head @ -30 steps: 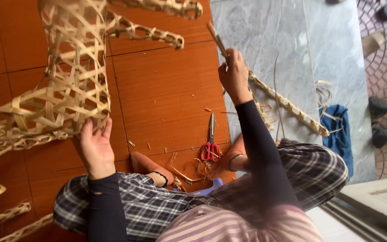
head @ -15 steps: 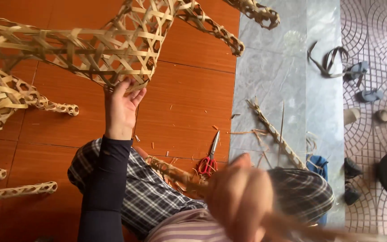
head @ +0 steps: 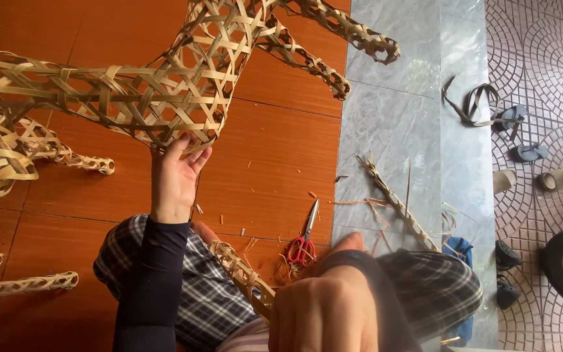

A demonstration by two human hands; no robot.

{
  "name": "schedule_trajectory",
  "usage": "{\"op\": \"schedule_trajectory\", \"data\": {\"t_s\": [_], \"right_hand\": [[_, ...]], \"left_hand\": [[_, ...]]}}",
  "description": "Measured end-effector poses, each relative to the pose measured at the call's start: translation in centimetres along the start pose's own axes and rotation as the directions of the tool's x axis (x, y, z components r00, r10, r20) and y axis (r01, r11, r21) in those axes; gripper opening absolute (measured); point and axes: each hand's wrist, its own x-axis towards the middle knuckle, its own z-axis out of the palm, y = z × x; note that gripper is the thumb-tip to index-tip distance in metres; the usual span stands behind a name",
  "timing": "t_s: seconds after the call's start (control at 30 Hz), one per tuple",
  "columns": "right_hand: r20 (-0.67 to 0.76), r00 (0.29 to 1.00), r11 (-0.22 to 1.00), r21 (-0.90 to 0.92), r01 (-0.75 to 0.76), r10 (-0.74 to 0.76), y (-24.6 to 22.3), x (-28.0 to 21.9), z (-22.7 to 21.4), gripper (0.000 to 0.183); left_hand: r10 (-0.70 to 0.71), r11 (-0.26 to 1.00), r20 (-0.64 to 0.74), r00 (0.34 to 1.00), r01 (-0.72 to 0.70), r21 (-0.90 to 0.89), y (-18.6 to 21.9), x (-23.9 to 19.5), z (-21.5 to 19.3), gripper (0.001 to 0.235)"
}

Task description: The recorder is weaving and assembling bamboo strips to create a decorative giraffe-shaped object.

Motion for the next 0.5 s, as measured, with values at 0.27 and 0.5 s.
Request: {"op": "schedule_trajectory", "data": {"t_s": [0.27,0.5], "right_hand": [[-0.019,1.000,1.000,0.004,-0.015,0.015,-0.3,0.1,0.1,0.050],[-0.133,0.991,0.995,0.102,0.008,0.006,-1.1,0.4,0.6,0.049]], "left_hand": [[-0.004,0.999,0.004,1.000,0.003,0.036,-0.2,-0.4,0.4,0.042],[0.021,0.998,0.015,1.000,-0.022,0.064,-0.1,-0.7,1.3,0.045]]}}
